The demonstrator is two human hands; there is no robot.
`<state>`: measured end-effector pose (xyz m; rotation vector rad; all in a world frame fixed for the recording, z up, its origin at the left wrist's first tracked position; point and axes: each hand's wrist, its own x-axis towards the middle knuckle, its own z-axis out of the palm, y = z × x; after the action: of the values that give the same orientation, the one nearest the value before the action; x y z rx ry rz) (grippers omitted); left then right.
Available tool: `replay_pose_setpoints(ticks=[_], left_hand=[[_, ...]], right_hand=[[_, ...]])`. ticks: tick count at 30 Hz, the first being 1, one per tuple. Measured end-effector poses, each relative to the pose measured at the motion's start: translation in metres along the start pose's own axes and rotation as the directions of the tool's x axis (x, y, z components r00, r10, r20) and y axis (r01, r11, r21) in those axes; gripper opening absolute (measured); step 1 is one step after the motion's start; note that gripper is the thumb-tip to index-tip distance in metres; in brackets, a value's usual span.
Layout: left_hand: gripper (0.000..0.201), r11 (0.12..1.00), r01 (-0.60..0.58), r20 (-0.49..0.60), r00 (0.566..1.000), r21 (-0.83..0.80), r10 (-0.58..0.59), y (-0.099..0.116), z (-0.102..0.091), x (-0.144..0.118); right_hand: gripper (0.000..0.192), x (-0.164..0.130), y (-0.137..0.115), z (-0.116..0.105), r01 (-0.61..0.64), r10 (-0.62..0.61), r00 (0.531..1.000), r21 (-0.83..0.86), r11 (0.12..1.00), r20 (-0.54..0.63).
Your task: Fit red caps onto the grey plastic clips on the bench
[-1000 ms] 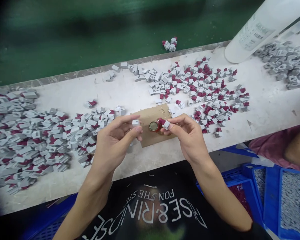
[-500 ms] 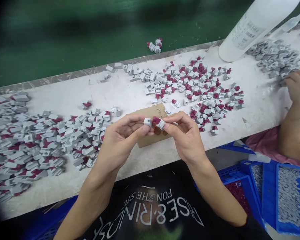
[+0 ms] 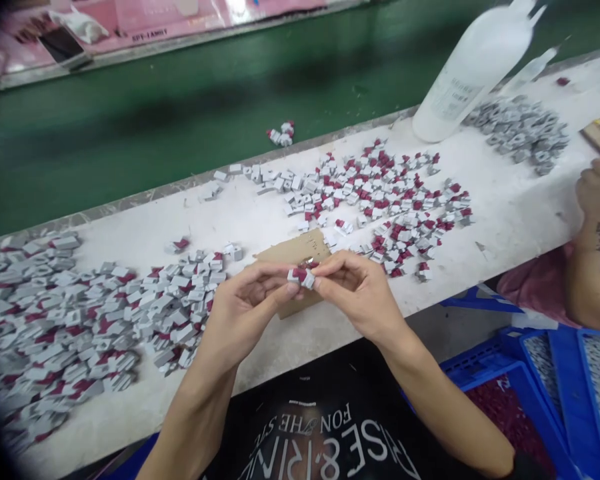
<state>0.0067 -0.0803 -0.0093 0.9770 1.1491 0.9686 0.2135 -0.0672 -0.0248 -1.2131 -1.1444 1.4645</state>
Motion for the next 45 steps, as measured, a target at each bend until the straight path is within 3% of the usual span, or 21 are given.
replay_pose_setpoints(ticks=[6,12,16,19,25,28,31,34,37,40,45], left_hand=[[0.008,0.996,-0.066,0.053,0.997,0.064,0.063,0.005,-0.005,0.008],[0.01,0.958,-0.096,0.127,0.99,0.271,0.063,0.02,-0.013,0.013],[0.009,0.875,-0.162,-0.024,0.981,0.456,0.194,0.026,-0.032,0.025],[0.011,0.821,-0.129,-0.157,0.954,0.555,0.256,0.027,-0.05,0.039],[0.021,0.739,-0.021,-0.205,0.955,0.673,0.214,0.025,-0.063,0.053],[0.023,0.776,-0.012,-0.2,0.963,0.631,0.178,0.022,-0.057,0.051],[0.023,0.827,-0.007,-0.194,0.971,0.562,0.14,0.017,-0.052,0.047],[0.022,0.848,-0.001,-0.209,0.969,0.531,0.132,0.014,-0.051,0.044],[0.021,0.841,0.002,-0.228,0.963,0.541,0.144,0.014,-0.053,0.041],[0.022,0.846,0.02,-0.248,0.96,0.533,0.133,0.016,-0.059,0.039],[0.02,0.837,0.025,-0.27,0.952,0.546,0.148,0.027,-0.076,0.05]], right_hand=[[0.032,0.005,-0.007,-0.004,-0.006,0.01,0.997,-0.053,0.999,0.072],[0.02,0.005,-0.012,-0.011,-0.015,0.028,0.993,-0.112,0.994,0.114],[0.024,0.012,-0.015,-0.024,0.038,-0.043,0.999,-0.24,0.97,-0.016],[0.027,0.016,-0.014,-0.031,0.049,-0.093,0.991,-0.389,0.92,-0.097],[0.025,0.034,-0.018,-0.023,0.114,-0.158,0.986,-0.497,0.86,-0.048],[0.023,0.072,-0.029,-0.006,0.201,-0.221,0.974,-0.594,0.779,0.04],[0.032,0.135,-0.043,0.027,0.301,-0.25,0.951,-0.736,0.607,0.183],[0.041,0.205,-0.053,0.073,0.316,-0.111,0.949,-0.871,0.376,0.296],[0.045,0.257,-0.05,0.12,0.281,-0.031,0.958,-0.904,0.321,0.287],[0.044,0.285,-0.039,0.151,0.277,0.028,0.955,-0.92,0.276,0.296],[0.036,0.301,-0.025,0.166,0.407,0.062,0.901,-0.887,0.22,0.429]])
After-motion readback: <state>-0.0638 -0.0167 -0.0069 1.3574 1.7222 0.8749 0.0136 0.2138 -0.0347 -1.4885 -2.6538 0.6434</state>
